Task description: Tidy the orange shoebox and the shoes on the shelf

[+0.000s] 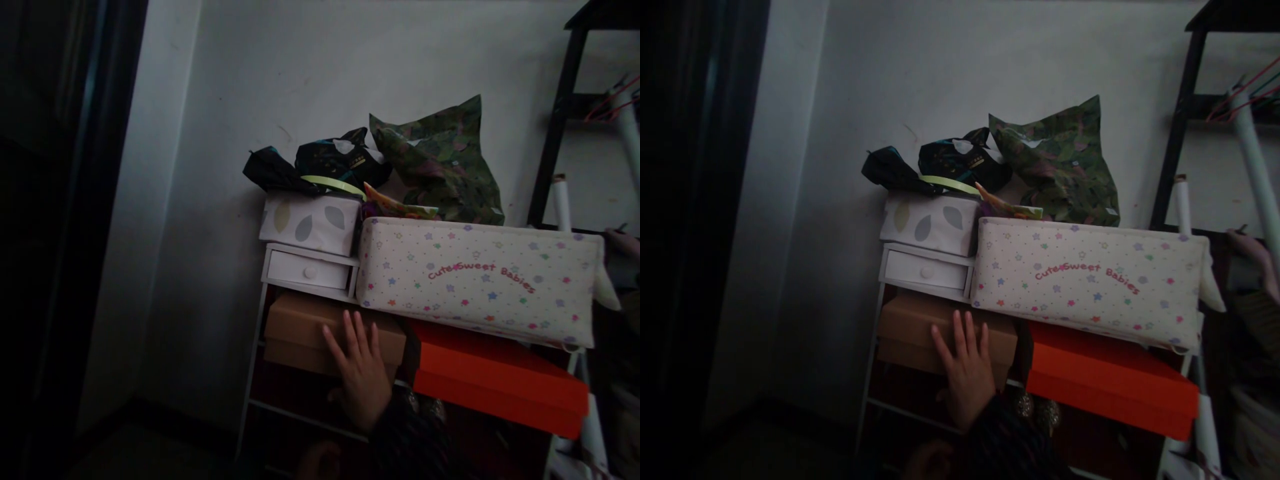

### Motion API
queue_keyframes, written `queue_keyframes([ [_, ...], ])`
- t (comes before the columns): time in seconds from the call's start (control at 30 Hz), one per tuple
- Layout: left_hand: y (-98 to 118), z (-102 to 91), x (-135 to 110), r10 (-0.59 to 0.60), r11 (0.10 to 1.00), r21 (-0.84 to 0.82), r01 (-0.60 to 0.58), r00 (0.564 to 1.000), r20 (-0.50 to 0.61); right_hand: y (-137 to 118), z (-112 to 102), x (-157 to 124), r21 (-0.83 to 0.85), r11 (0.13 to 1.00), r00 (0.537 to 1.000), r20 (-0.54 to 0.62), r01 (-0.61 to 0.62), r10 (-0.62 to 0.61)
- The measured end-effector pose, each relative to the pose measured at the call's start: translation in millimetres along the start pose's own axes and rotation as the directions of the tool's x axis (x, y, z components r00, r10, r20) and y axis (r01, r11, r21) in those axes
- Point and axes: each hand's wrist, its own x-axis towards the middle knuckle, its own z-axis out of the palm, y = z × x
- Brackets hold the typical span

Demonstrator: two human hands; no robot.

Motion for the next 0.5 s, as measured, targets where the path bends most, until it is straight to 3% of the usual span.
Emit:
queue_keyframes([
  [0.13, -13, -7.3, 17, 0.004, 0.977, -0.210, -0.022, 0.996, -0.085, 1, 24, 13, -0.122, 0.992, 0.998, -0.064, 0.012, -0.020],
  [0.27, -14, -13.0, 19, -0.060, 0.897, -0.441, 0.009, 0.993, -0.101, -4, 35, 4, -0.231, 0.973, 0.980, -0.192, -0.003, -0.042],
  [0.5, 1, -26.0, 9, -0.168, 0.699, -0.711, 0.072, 0.984, -0.065, -18, 12, -42, -0.202, 0.978, 0.941, -0.318, 0.049, -0.113],
])
